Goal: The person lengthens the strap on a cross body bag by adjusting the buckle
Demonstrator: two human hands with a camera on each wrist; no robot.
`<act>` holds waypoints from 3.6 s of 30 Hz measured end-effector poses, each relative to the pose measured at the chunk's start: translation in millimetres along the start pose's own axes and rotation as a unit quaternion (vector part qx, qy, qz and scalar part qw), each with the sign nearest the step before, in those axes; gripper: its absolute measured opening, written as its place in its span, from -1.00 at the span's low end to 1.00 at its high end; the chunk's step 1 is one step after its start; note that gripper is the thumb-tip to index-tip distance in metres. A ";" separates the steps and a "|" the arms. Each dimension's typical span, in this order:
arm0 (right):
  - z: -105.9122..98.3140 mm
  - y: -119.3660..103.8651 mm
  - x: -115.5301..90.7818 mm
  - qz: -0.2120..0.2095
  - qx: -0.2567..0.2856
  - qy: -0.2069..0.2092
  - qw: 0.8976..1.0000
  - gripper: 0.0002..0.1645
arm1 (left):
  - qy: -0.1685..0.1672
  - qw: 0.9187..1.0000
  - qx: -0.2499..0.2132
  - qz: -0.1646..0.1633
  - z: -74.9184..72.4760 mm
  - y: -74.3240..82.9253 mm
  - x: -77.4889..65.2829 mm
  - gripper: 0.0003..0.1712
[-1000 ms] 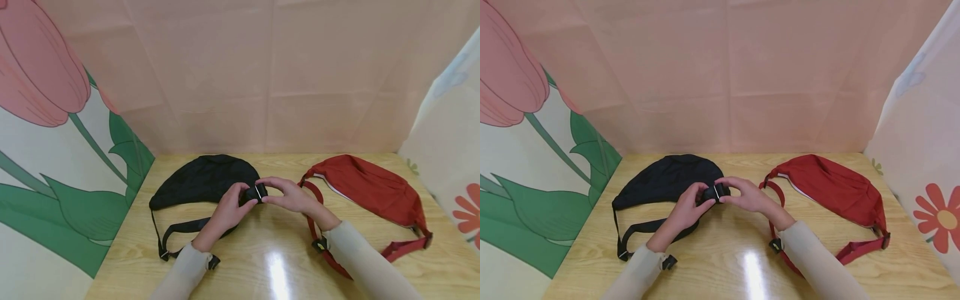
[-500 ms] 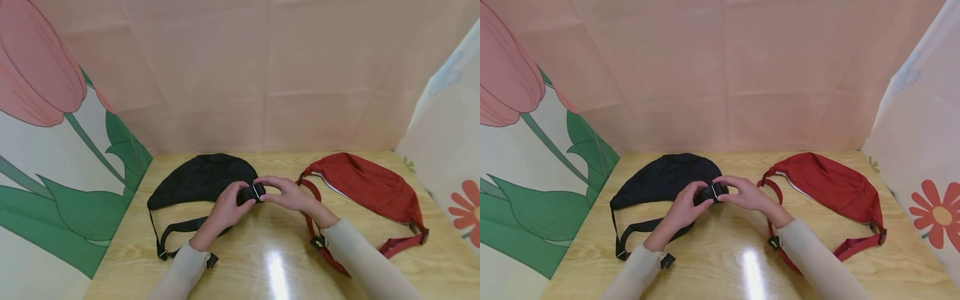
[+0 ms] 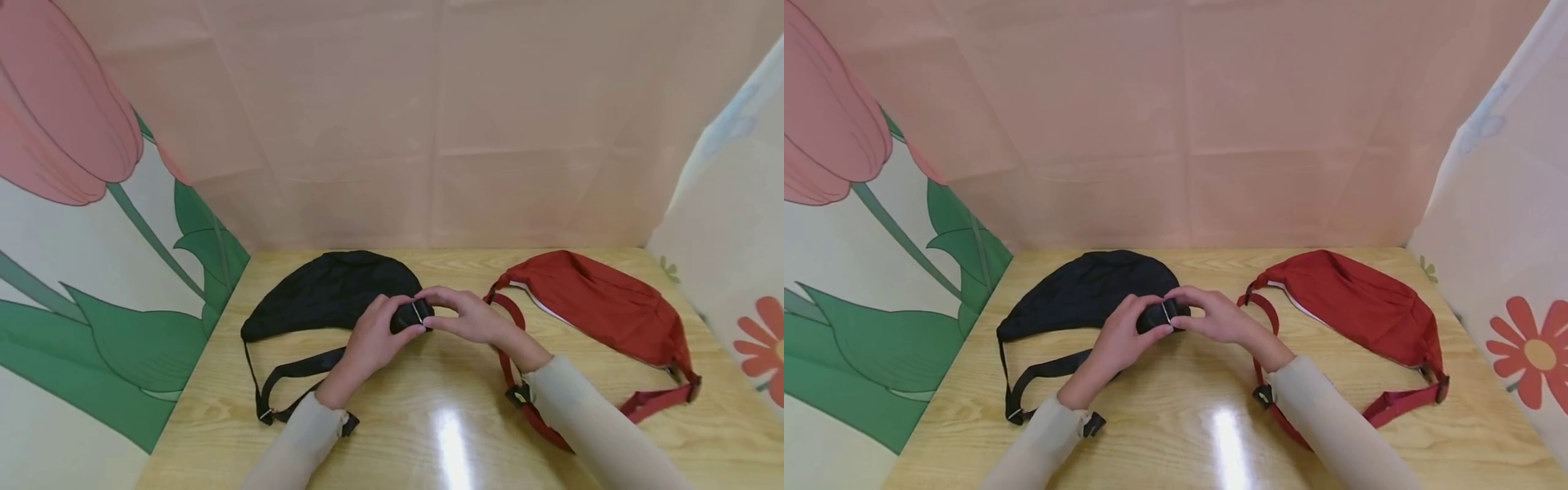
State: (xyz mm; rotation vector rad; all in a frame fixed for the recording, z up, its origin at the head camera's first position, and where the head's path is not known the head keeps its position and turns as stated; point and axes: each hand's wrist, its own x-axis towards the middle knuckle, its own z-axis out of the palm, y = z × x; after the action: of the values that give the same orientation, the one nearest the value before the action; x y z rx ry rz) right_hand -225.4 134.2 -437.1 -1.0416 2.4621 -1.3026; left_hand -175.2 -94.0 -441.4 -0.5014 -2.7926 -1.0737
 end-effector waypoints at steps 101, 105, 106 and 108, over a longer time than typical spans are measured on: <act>-20.1 0.8 -5.8 -0.041 -0.023 0.015 0.999 -0.42 | 0.097 0.992 -0.010 0.076 17.8 -4.8 2.4 -0.47; -16.9 -2.1 -3.0 -0.053 -0.049 0.006 0.997 -0.43 | 0.093 0.992 -0.008 0.080 17.8 -4.1 2.0 -0.48; -16.3 -2.3 -2.5 -0.057 -0.055 0.005 0.997 -0.45 | 0.093 0.992 -0.007 0.081 17.8 -4.0 1.8 -0.48; -16.3 -2.6 -2.7 -0.061 -0.063 0.005 0.996 -0.49 | 0.094 0.992 -0.005 0.084 18.2 -4.0 1.5 -0.48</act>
State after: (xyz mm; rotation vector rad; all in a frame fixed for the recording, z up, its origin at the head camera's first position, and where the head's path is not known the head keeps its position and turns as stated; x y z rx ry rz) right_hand -229.3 145.8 -425.7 -1.2350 2.5522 -1.2007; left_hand -177.7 -84.3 -457.2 -0.5907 -2.5345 -1.0407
